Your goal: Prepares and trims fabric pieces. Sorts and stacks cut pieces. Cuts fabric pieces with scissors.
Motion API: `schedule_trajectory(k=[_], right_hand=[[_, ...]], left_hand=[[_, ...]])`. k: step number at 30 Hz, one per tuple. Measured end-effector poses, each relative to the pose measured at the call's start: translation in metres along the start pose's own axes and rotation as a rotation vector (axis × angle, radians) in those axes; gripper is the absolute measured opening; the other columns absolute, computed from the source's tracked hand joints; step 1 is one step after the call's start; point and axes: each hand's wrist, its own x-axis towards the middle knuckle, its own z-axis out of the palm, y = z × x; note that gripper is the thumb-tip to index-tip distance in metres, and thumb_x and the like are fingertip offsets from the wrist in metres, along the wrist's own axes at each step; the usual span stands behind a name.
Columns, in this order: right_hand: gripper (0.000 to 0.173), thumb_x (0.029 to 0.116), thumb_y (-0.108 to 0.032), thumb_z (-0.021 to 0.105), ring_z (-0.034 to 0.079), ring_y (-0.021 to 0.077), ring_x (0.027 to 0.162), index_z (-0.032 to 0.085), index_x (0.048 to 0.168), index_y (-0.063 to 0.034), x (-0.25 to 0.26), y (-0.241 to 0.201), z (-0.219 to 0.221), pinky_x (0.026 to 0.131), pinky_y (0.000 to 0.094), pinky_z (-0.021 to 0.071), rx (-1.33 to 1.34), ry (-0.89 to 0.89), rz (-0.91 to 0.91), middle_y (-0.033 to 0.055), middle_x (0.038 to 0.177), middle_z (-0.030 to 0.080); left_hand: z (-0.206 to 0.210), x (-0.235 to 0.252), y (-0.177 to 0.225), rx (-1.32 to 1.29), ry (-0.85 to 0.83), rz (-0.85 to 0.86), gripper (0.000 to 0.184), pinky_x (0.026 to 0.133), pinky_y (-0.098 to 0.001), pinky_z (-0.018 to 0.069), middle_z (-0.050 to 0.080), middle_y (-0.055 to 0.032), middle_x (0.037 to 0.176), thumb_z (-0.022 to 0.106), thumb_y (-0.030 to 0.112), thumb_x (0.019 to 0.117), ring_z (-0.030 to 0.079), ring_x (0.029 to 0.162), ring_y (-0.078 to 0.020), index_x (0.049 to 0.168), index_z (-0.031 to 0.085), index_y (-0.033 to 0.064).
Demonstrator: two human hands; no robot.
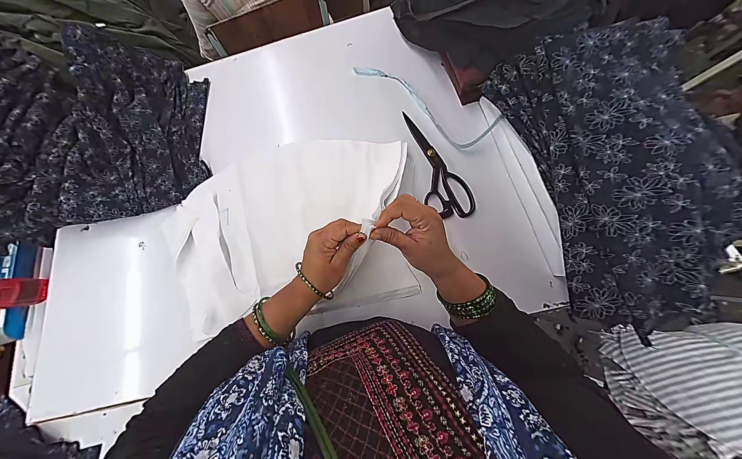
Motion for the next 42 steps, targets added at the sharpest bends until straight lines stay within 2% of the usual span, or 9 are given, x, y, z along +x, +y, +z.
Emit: schedule_trajectory(k=[9,16,21,25,28,31,35,39,42], right_hand=[[0.013,0.0850,-0.019,0.077,0.062,0.0080,0.092,0.077,0.089,-0.0065,0.000,-0.001,-0.005,0.090,0.0330,0.0452,-0.047,-0.068,0.006,-0.0017,0.087,0.070],[0.012,0.0856,-0.017,0.076,0.061,0.0079,0.093,0.075,0.088,-0.0062,0.000,-0.001,-0.006,0.092,0.0323,0.0454,-0.061,-0.098,0.000,-0.0008,0.089,0.069],[0.010,0.0863,-0.017,0.075,0.061,0.0078,0.094,0.073,0.084,-0.0071,-0.001,0.001,-0.005,0.091,0.0309,0.0447,-0.067,-0.079,-0.035,-0.0002,0.089,0.067],[0.012,0.0890,-0.018,0.073,0.060,0.0100,0.096,0.072,0.083,-0.0073,-0.002,0.002,-0.002,0.092,0.0295,0.0429,-0.137,-0.056,-0.125,0.0016,0.089,0.066],[0.014,0.0912,-0.018,0.070,0.060,0.0137,0.097,0.073,0.083,-0.0069,-0.002,0.004,0.001,0.094,0.0318,0.0426,-0.196,-0.053,-0.186,0.0040,0.089,0.067],[0.016,0.0931,-0.020,0.069,0.060,0.0139,0.099,0.071,0.084,-0.0071,-0.003,0.003,0.002,0.096,0.0313,0.0423,-0.211,-0.058,-0.194,0.0043,0.091,0.067],[0.015,0.0924,-0.019,0.069,0.061,0.0140,0.099,0.071,0.084,-0.0065,-0.003,0.002,0.002,0.096,0.0325,0.0433,-0.191,-0.058,-0.156,0.0048,0.091,0.067],[0.011,0.0910,-0.016,0.070,0.061,0.0141,0.100,0.071,0.084,-0.0070,-0.004,0.003,0.001,0.097,0.0347,0.0433,-0.149,-0.083,-0.110,0.0039,0.092,0.067],[0.011,0.0897,-0.016,0.071,0.062,0.0132,0.099,0.071,0.084,-0.0069,-0.004,0.002,0.000,0.098,0.0367,0.0430,-0.127,-0.121,-0.080,0.0029,0.090,0.068]], left_hand=[[-0.003,0.001,0.006,0.138,-0.064,0.048,0.024,0.082,-0.0140,0.0509,0.070,-0.0078,0.086,0.060,0.008,0.0979,0.063,0.086,0.0017,0.084,0.071,-0.0078],[-0.002,-0.001,0.004,0.144,-0.070,0.061,0.024,0.083,-0.0138,0.0506,0.071,-0.0092,0.088,0.060,0.007,0.0978,0.063,0.086,0.0013,0.085,0.072,-0.0084],[-0.002,-0.001,0.001,0.027,-0.076,0.003,0.026,0.082,-0.0138,0.0513,0.070,-0.0038,0.090,0.060,0.012,0.0995,0.062,0.087,0.0047,0.088,0.072,-0.0076],[0.001,0.001,0.002,-0.237,-0.059,-0.158,0.019,0.078,-0.0167,0.0544,0.068,0.0145,0.086,0.056,0.013,0.1016,0.063,0.081,0.0078,0.091,0.071,0.0076],[0.002,0.004,0.007,-0.332,0.006,-0.320,0.024,0.070,-0.0172,0.0553,0.069,0.0158,0.076,0.052,0.001,0.0986,0.064,0.070,0.0057,0.088,0.069,0.0138],[0.000,0.004,0.004,-0.235,0.013,-0.280,0.020,0.067,-0.0142,0.0506,0.065,0.0155,0.073,0.053,0.001,0.0984,0.059,0.068,0.0080,0.088,0.068,0.0097],[-0.007,0.003,0.002,0.051,-0.075,-0.062,0.019,0.077,-0.0140,0.0510,0.067,0.0005,0.086,0.056,0.006,0.0990,0.060,0.079,0.0057,0.092,0.069,-0.0055],[-0.012,0.006,0.005,0.253,-0.124,0.108,0.024,0.087,-0.0200,0.0538,0.073,-0.0133,0.094,0.056,0.007,0.0999,0.069,0.090,-0.0066,0.092,0.072,-0.0075],[-0.014,0.007,0.007,0.327,-0.141,0.174,0.023,0.087,-0.0212,0.0542,0.073,-0.0160,0.095,0.056,0.007,0.0991,0.070,0.091,-0.0116,0.091,0.073,-0.0072]])
